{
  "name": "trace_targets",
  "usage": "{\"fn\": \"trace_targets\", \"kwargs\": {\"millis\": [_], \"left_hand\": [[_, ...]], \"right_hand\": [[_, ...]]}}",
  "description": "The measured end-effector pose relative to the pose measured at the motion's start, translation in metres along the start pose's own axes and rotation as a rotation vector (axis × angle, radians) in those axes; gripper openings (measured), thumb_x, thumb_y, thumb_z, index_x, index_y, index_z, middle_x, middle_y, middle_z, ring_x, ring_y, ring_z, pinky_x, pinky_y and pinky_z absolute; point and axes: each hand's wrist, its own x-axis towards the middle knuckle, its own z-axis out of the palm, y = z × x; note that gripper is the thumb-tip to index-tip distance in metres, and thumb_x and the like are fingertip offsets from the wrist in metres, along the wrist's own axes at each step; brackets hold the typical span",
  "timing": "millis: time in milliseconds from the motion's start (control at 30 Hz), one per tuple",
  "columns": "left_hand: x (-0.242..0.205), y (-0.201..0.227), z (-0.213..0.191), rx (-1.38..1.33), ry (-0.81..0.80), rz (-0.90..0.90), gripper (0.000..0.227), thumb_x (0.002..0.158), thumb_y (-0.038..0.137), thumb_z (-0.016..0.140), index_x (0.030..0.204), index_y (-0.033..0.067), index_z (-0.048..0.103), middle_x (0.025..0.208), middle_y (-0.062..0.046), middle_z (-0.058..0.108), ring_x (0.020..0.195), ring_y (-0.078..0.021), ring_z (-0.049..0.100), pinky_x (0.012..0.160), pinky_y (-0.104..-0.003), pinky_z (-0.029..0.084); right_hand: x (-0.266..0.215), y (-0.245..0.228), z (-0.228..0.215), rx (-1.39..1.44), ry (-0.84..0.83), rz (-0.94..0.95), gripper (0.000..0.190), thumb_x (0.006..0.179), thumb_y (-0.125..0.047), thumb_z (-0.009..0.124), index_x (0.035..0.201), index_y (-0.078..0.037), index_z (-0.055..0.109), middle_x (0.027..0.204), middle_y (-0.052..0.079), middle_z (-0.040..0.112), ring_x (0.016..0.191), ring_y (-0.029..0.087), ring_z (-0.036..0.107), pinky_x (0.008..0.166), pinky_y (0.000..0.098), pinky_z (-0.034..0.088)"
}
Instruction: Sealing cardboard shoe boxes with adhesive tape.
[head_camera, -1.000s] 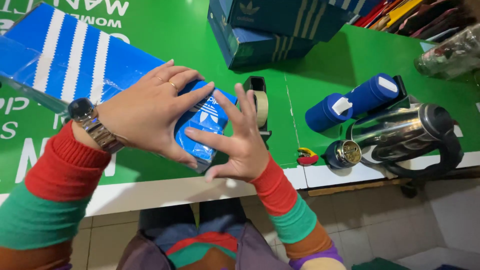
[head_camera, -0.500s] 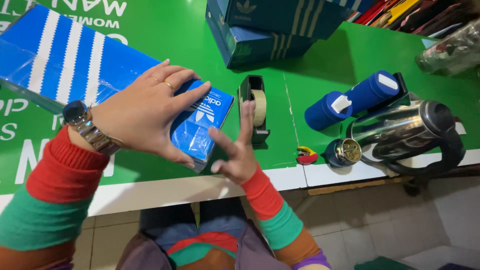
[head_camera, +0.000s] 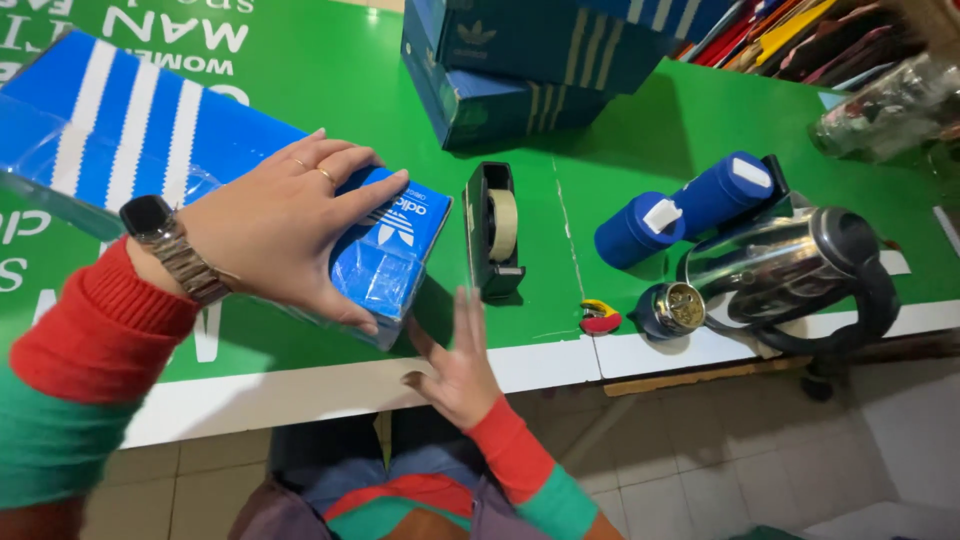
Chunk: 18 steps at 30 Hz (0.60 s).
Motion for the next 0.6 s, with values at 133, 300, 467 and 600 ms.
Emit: {"fn": "trace_targets", "kwargs": {"millis": [133,300,467,600], "left_hand": [[0.024,0.013,-0.02,0.299,-0.337,-0.228,0.138,0.053,0.095,0.063,0.152,0.0025,0.041,0.138,-0.03,0.053,0.125,-0.0443,0.055,0.107,-0.051,0.042],[0.028,-0.055,-0.022,0.58,-0.585,-0.884,0.141,0.058,0.104,0.047,0.159,0.0065,0.032,0.138,-0.033,0.054,0.12,-0.0468,0.062,0.092,-0.059,0.053],[-0.009,-0.167,-0.033,0.436,-0.64,-1.259,0.112,0.077,0.098,0.047,0.135,0.0038,0.065,0.134,-0.024,0.065,0.121,-0.0462,0.062,0.098,-0.061,0.051],[-0.043,-0.187,-0.014,0.43,-0.563,-1.223,0.1,0.083,0.089,0.048,0.134,0.0042,0.065,0.13,-0.023,0.066,0.116,-0.0442,0.064,0.095,-0.059,0.052]], "right_hand": [[-0.024,-0.011,-0.025,-0.018,-0.062,0.144,0.058,0.09,-0.039,0.07,0.145,-0.022,0.064,0.172,0.027,0.007,0.156,0.058,0.007,0.126,0.0624,0.014],[-0.038,-0.021,-0.03,0.097,-0.065,0.124,0.052,0.094,-0.037,0.068,0.144,-0.022,0.064,0.168,0.027,0.023,0.155,0.054,0.017,0.123,0.0585,0.02],[-0.04,-0.036,-0.03,0.128,-0.031,0.085,0.056,0.097,-0.043,0.064,0.147,-0.019,0.06,0.166,0.022,0.034,0.155,0.047,0.029,0.122,0.0539,0.03],[-0.034,-0.055,-0.026,0.198,-0.04,0.061,0.075,0.091,-0.041,0.074,0.156,-0.016,0.045,0.166,0.023,0.033,0.154,0.046,0.032,0.123,0.0538,0.031]]}}
